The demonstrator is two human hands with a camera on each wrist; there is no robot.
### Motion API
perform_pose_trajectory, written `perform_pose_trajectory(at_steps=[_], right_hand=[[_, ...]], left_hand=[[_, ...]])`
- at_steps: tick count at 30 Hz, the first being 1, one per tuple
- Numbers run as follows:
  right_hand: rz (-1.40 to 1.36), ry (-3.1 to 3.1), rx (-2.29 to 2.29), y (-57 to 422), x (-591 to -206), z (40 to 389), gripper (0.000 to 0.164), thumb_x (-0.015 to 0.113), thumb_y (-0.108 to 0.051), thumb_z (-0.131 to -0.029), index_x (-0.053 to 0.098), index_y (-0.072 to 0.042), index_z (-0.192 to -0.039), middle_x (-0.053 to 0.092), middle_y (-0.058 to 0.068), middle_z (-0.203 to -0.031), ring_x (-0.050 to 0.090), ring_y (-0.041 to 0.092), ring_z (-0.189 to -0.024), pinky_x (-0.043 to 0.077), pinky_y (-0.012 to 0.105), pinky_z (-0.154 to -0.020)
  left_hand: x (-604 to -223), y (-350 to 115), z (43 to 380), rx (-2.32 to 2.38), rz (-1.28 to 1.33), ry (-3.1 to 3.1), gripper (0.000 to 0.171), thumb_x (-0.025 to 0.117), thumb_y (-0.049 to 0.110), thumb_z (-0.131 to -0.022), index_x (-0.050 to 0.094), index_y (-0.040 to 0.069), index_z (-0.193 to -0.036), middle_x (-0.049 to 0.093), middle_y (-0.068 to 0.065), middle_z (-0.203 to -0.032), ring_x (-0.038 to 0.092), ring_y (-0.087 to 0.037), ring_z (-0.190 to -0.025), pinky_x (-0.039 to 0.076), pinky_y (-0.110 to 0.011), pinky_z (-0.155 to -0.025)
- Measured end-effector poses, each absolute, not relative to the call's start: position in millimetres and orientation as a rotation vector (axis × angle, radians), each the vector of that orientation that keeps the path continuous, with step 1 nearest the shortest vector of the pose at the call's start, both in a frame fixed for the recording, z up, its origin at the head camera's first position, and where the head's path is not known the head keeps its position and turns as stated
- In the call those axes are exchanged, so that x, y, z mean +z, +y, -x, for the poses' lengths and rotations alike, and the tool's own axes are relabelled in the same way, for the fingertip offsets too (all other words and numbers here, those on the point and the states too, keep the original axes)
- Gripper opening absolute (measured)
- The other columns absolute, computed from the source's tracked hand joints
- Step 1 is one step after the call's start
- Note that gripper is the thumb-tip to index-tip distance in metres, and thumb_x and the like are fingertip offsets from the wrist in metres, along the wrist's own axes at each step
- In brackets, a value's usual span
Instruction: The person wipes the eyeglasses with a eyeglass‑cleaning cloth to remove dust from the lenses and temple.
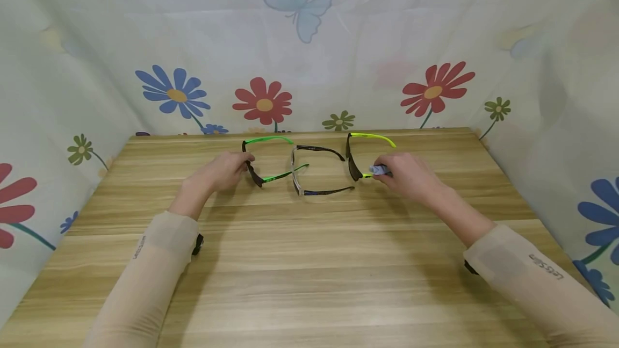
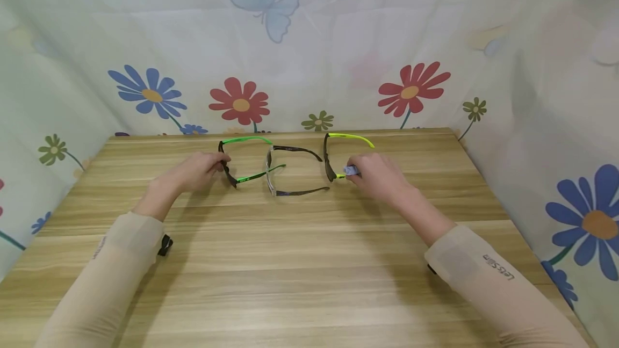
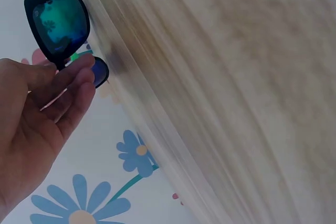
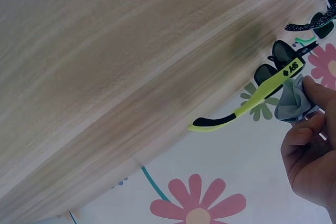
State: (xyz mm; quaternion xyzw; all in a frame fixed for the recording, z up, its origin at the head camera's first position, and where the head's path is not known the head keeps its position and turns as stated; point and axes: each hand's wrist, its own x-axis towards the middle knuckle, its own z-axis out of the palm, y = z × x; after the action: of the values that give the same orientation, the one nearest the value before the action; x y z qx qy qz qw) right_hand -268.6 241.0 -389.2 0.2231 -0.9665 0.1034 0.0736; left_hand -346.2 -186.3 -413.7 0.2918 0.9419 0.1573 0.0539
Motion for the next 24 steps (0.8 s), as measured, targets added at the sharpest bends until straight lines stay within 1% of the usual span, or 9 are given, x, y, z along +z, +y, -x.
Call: perform_pose_trajectory(at_steps=[1, 4, 6, 8, 13, 14, 16, 20, 24], right_hand=[[-0.669, -2.902, 0.313, 240.7, -389.3, 268.9, 0.021, 0.080, -0.014, -0.092, 0.074, -0.001, -0.107, 0.073, 0.011, -0.098, 0.069, 0.026, -0.084, 0.057, 0.047, -0.073], [-0.668, -2.899, 0.315, 240.1, -389.4, 269.2, 0.022, 0.081, -0.014, -0.091, 0.074, 0.000, -0.107, 0.073, 0.012, -0.098, 0.069, 0.026, -0.085, 0.058, 0.047, -0.074], [-0.673, -2.897, 0.317, 240.0, -389.9, 269.8, 0.023, 0.081, -0.014, -0.091, 0.074, 0.000, -0.107, 0.073, 0.012, -0.098, 0.069, 0.027, -0.085, 0.058, 0.047, -0.075], [-0.674, -2.896, 0.313, 239.8, -390.3, 270.5, 0.023, 0.081, -0.014, -0.091, 0.074, 0.000, -0.108, 0.073, 0.012, -0.098, 0.069, 0.027, -0.085, 0.058, 0.046, -0.075], [-0.691, -2.899, 0.299, 238.5, -391.9, 272.3, 0.023, 0.082, -0.013, -0.090, 0.074, 0.000, -0.107, 0.074, 0.011, -0.099, 0.070, 0.028, -0.086, 0.058, 0.047, -0.075], [-0.696, -2.902, 0.294, 238.1, -392.5, 272.6, 0.023, 0.082, -0.013, -0.089, 0.074, 0.000, -0.107, 0.073, 0.011, -0.098, 0.070, 0.028, -0.086, 0.058, 0.047, -0.075], [-0.711, -2.907, 0.292, 237.0, -393.7, 273.0, 0.024, 0.083, -0.012, -0.088, 0.074, 0.000, -0.107, 0.073, 0.011, -0.098, 0.070, 0.027, -0.086, 0.058, 0.047, -0.076], [-0.710, -2.918, 0.289, 235.3, -396.2, 273.2, 0.025, 0.084, -0.011, -0.087, 0.073, 0.001, -0.107, 0.073, 0.011, -0.099, 0.070, 0.027, -0.086, 0.058, 0.047, -0.077], [-0.706, -2.912, 0.276, 234.6, -399.8, 274.2, 0.026, 0.084, -0.011, -0.087, 0.073, 0.001, -0.108, 0.073, 0.012, -0.100, 0.070, 0.029, -0.087, 0.058, 0.048, -0.077]], left_hand=[[-412.3, -186.3, 345.6, 0.482, -0.875, 2.860, 0.036, 0.045, 0.002, -0.107, 0.055, -0.003, -0.141, 0.064, -0.024, -0.130, 0.062, -0.036, -0.117, 0.046, -0.052, -0.104], [-408.8, -187.5, 343.6, 0.497, -0.834, 2.859, 0.041, 0.042, 0.003, -0.107, 0.048, 0.001, -0.148, 0.062, -0.024, -0.132, 0.062, -0.033, -0.113, 0.046, -0.051, -0.103], [-406.9, -188.3, 342.0, 0.506, -0.815, 2.862, 0.043, 0.040, 0.004, -0.108, 0.045, 0.002, -0.150, 0.063, -0.024, -0.128, 0.061, -0.032, -0.108, 0.047, -0.050, -0.100], [-405.5, -189.5, 340.3, 0.519, -0.812, 2.878, 0.041, 0.041, 0.005, -0.108, 0.045, 0.002, -0.149, 0.063, -0.023, -0.128, 0.061, -0.032, -0.106, 0.047, -0.050, -0.098], [-402.4, -191.8, 335.3, 0.535, -0.833, 2.932, 0.029, 0.051, 0.008, -0.107, 0.054, -0.002, -0.134, 0.066, -0.020, -0.118, 0.062, -0.031, -0.101, 0.050, -0.048, -0.091], [-402.1, -192.2, 334.1, 0.532, -0.833, 2.937, 0.025, 0.054, 0.009, -0.106, 0.056, -0.002, -0.129, 0.066, -0.018, -0.113, 0.061, -0.031, -0.096, 0.051, -0.047, -0.088], [-401.6, -192.7, 331.2, 0.517, -0.836, 2.945, 0.018, 0.057, 0.011, -0.105, 0.059, 0.001, -0.120, 0.065, -0.014, -0.104, 0.060, -0.029, -0.089, 0.051, -0.044, -0.082], [-399.8, -192.5, 325.0, 0.468, -0.879, 2.950, 0.008, 0.062, 0.013, -0.104, 0.061, 0.006, -0.104, 0.064, -0.007, -0.093, 0.057, -0.024, -0.082, 0.049, -0.039, -0.074], [-395.2, -189.9, 317.6, 0.404, -0.940, 2.945, 0.006, 0.066, 0.012, -0.101, 0.064, 0.007, -0.099, 0.064, -0.003, -0.090, 0.057, -0.022, -0.078, 0.049, -0.038, -0.073]])
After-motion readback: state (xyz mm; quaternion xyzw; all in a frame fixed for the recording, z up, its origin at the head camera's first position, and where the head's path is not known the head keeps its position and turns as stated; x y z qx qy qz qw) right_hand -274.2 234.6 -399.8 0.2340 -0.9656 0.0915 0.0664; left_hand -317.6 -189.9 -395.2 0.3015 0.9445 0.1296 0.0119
